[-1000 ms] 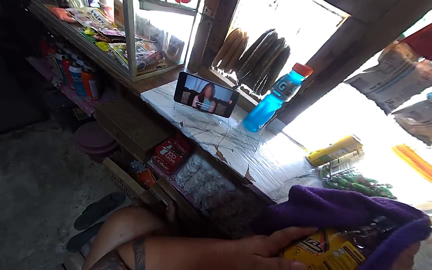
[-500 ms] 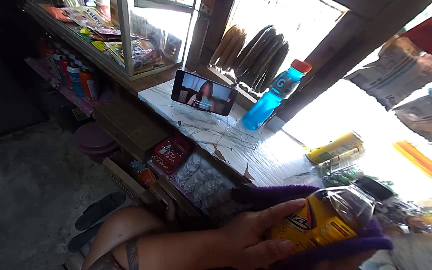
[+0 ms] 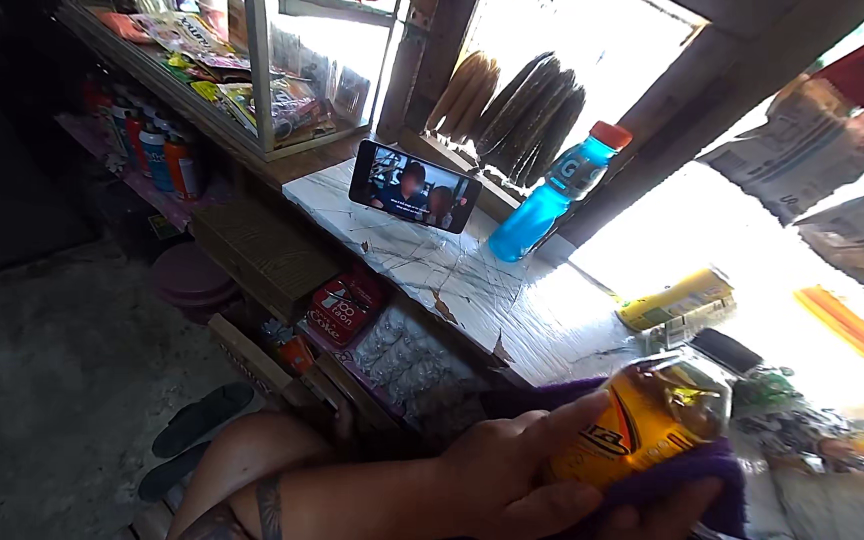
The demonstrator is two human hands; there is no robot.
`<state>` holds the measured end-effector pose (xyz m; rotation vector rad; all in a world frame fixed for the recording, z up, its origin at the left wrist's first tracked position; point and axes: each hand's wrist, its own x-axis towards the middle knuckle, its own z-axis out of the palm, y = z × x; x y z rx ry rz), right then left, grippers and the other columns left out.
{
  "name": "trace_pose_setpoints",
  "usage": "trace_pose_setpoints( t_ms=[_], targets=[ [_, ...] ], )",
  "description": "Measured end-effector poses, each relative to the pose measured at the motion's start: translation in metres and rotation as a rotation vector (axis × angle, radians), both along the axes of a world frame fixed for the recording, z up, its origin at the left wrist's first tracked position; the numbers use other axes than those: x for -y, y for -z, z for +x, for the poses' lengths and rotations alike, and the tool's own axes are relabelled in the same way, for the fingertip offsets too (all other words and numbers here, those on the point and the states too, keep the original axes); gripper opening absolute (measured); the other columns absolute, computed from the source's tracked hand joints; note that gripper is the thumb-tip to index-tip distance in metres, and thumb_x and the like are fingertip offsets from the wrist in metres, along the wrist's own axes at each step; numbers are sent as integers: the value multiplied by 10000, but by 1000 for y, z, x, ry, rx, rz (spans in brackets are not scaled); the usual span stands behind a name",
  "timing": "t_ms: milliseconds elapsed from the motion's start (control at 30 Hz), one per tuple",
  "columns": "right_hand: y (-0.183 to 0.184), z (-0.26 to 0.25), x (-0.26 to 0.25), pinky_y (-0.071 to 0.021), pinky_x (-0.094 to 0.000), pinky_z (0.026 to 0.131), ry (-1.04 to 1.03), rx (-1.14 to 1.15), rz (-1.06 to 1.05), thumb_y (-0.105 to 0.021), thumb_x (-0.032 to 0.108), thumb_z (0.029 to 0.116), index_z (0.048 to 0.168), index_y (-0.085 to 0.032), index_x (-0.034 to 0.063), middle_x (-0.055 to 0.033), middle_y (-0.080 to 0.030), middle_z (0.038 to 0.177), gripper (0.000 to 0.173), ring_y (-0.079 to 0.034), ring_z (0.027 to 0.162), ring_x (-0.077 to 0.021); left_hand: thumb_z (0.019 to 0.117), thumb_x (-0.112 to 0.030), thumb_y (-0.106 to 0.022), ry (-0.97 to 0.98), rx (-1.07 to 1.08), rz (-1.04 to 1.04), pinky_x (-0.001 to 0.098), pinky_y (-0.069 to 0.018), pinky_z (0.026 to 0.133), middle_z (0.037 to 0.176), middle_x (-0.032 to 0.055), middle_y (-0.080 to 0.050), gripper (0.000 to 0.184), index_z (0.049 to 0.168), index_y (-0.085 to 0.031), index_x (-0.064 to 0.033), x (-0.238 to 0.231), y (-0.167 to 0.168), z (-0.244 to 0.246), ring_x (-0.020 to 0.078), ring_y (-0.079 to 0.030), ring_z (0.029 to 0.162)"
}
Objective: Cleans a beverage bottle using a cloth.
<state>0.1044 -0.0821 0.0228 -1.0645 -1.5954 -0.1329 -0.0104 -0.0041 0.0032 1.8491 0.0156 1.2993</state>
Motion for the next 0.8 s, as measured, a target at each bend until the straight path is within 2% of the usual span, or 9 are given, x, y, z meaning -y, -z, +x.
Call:
trace_pose_setpoints(
  t_ms=[100,200,233,367,467,533,600,633,800],
  targets=[
    [-22,2,3,-223,-236,1237,-32,-189,29,-464,413,1076,1627,-161,227,177,-298,1620,655,-258,1478,42,1082,-460,-363,67,-35,34,461,-596,820,1202,198,-674,645,1567,-344,-35,4,0,0,259,-703,1030],
    [-39,8,6,-270,-247,1221,-35,-294,45,-528,450,1043,1592,-72,15,46,-326,1604,836,-308,1465,-8,1080,-407,-403,127,-55,59,469,-591,822,1207,212,-674,620,1554,-358,-9,7,1,1,281,-706,1020],
    [-42,12,6,-283,-243,1212,-32,-307,59,-549,444,1035,1579,-75,-19,29,-346,1591,858,-326,1456,-12,1079,-390,-414,140,-65,64,474,-587,830,1206,217,-674,613,1552,-358,-4,8,2,2,291,-706,1023],
    [-53,21,6,-336,-226,1175,-2,-303,91,-597,451,1008,1532,-189,-61,39,-456,1499,838,-415,1388,0,1074,-377,-434,179,-115,81,500,-582,791,1202,238,-659,608,1559,-345,-21,12,5,3,331,-704,985],
    [-55,35,8,-320,-228,1174,15,-336,101,-575,396,1029,1527,-224,-69,21,-452,1503,767,-395,1403,-15,1067,-358,-461,219,-135,83,502,-581,813,1231,250,-652,613,1557,-345,-8,14,5,4,340,-703,1012],
    [-50,58,13,-348,-183,1139,7,-382,92,-568,285,1021,1473,-358,-29,67,-524,1433,589,-437,1361,13,1060,-347,-473,253,-161,82,513,-574,828,1252,250,-652,617,1555,-351,2,15,3,3,346,-701,1030],
    [-50,68,17,-424,-137,1045,-57,-490,63,-558,182,1009,1307,-557,58,132,-663,1242,323,-555,1222,58,1056,-338,-490,291,-198,67,530,-573,830,1260,246,-658,624,1557,-347,3,17,1,2,349,-707,1022],
    [-54,66,17,-447,-123,1012,-69,-512,53,-527,145,1015,1234,-598,68,143,-694,1161,243,-587,1166,73,1053,-340,-501,307,-211,53,537,-573,830,1249,248,-663,631,1562,-342,-3,18,0,2,352,-709,1014],
    [-65,44,18,-469,-117,986,23,-556,39,-373,58,1042,1138,-536,63,166,-691,1044,190,-607,1088,102,1050,-273,-519,475,-131,-54,443,-567,922,1296,276,-630,653,1566,-286,52,15,5,8,294,-701,1079]
  ],
)
